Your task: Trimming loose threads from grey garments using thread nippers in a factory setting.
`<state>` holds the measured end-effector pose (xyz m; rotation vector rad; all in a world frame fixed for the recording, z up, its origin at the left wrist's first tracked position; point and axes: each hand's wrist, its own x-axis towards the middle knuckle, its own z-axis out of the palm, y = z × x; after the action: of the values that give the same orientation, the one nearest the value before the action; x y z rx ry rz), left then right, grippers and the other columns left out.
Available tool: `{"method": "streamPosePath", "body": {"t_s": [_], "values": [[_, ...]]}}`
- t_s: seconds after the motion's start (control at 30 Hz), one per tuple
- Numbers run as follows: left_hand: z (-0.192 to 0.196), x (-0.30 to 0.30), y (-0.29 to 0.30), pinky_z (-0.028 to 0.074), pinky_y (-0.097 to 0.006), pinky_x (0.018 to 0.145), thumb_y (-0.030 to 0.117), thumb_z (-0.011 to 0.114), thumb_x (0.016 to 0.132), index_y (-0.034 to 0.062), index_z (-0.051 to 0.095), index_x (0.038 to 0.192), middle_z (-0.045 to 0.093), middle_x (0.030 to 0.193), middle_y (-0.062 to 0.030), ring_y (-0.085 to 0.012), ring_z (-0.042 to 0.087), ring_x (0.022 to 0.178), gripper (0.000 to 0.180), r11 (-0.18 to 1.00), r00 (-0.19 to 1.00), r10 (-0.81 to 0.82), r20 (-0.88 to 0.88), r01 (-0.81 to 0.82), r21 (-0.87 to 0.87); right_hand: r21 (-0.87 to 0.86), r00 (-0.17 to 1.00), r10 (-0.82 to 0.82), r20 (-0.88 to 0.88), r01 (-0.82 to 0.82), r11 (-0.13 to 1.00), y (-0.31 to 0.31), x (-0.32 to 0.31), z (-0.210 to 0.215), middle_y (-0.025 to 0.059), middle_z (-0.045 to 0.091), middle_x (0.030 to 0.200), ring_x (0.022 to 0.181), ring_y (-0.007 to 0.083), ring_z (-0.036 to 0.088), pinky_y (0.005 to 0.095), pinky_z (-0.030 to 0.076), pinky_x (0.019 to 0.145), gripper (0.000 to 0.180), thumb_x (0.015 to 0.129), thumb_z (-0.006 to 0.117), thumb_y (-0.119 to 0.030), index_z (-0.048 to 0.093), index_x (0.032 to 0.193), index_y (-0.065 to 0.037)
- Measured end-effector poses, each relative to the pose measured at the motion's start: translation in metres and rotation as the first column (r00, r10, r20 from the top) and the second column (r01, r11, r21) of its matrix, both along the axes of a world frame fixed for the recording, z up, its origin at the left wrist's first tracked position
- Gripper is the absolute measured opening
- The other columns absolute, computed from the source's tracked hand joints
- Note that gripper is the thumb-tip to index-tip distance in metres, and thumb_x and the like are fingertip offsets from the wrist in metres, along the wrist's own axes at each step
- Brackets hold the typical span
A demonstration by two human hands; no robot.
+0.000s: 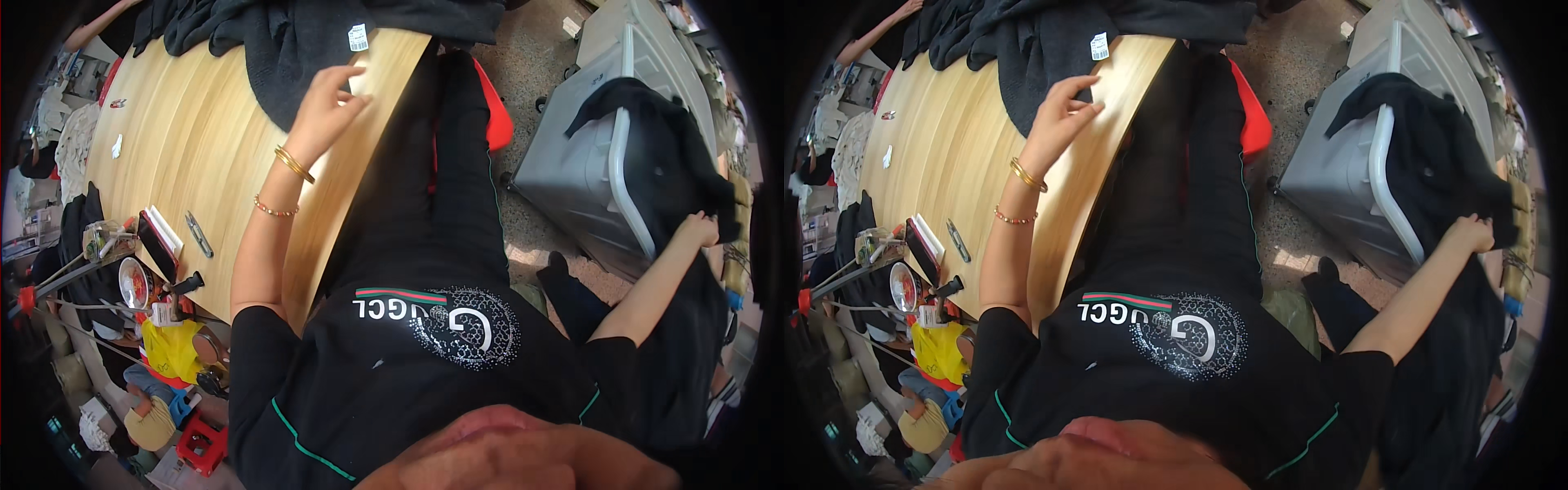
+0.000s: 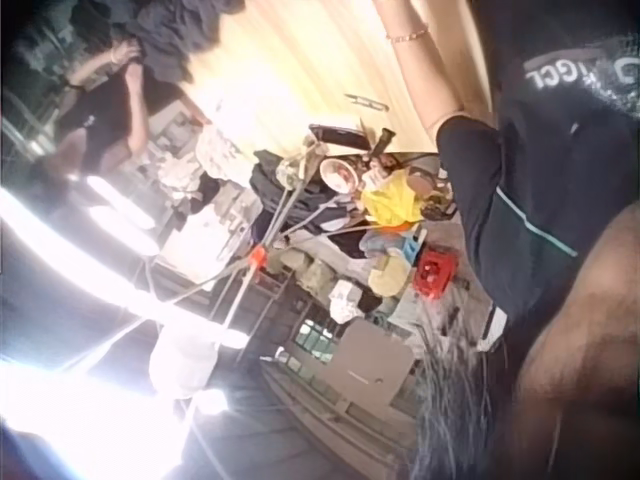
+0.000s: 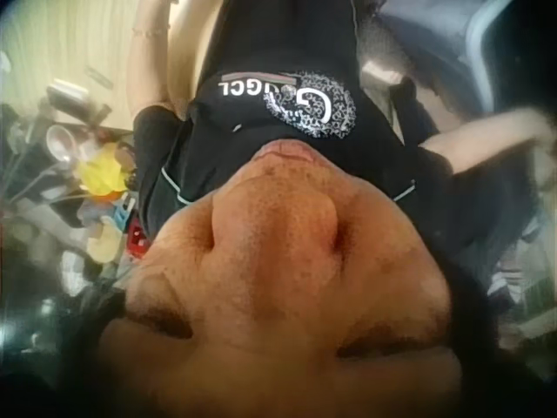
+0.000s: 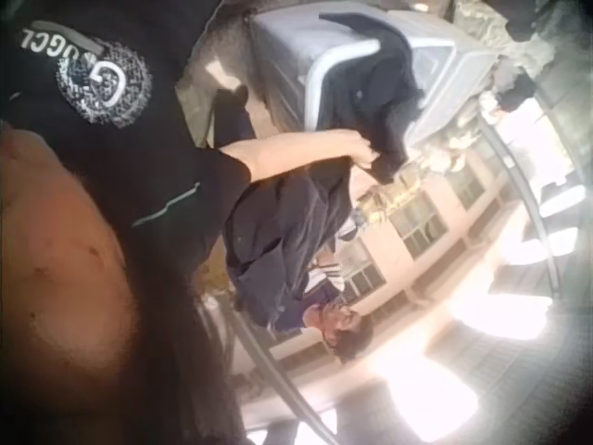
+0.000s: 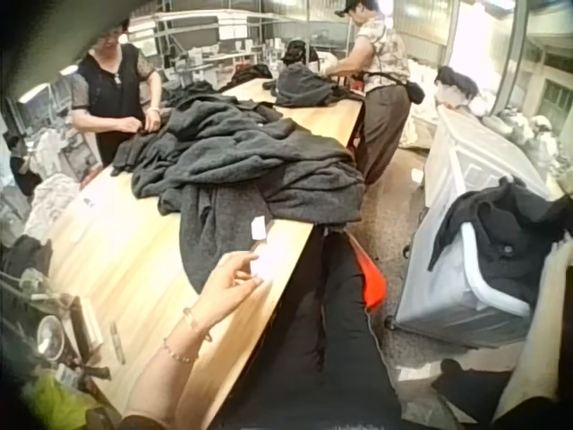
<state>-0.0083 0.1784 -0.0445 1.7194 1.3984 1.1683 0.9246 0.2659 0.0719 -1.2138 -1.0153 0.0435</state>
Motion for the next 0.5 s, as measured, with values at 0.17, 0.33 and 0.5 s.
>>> {"method": "streamPosePath", "body": {"t_s": [0.17,0.33,0.5], "values": [[0.054,-0.023,0.022,0.053,-0.037,0.088,0.021,0.07,0.081,0.0076,0.045,0.139,0.034,0.144,-0.0231,-0.0283,0.065,0.093,0.065,0.935,0.876,0.355,-0.326,-0.327,0.139,0.151,0.991,-0.111,0.08,0.098,0.984,0.005,-0.317,-0.058,0.0158,0.052,0.128,0.117,0.0302,0.054,0.0405,0.047,0.1,0.052,0.088,0.064,-0.001,0.042,0.134,0.006],[0.063,-0.042,0.105,0.047,-0.046,0.097,0.024,0.066,0.082,0.0117,0.036,0.145,0.023,0.155,-0.0232,-0.0471,0.059,0.103,0.071,0.862,0.724,0.506,-0.468,-0.415,0.291,-0.171,0.926,0.373,-0.057,-0.378,0.91,-0.049,-0.507,-0.097,0.0189,0.037,0.149,0.14,0.0277,0.034,0.0385,0.029,0.114,0.059,0.091,0.06,0.001,0.032,0.143,0.001],[0.058,-0.064,0.146,0.052,-0.043,0.084,0.027,0.064,0.088,0.0113,0.067,0.112,0.069,0.108,-0.0162,-0.0352,0.065,0.101,0.029,0.886,0.719,0.415,-0.558,-0.457,0.071,-0.395,0.743,0.601,-0.294,-0.667,0.631,-0.078,-0.561,-0.161,0.0153,0.036,0.151,0.142,0.0286,0.031,0.0425,0.026,0.114,0.059,0.091,0.06,-0.002,0.036,0.144,-0.004]]}}
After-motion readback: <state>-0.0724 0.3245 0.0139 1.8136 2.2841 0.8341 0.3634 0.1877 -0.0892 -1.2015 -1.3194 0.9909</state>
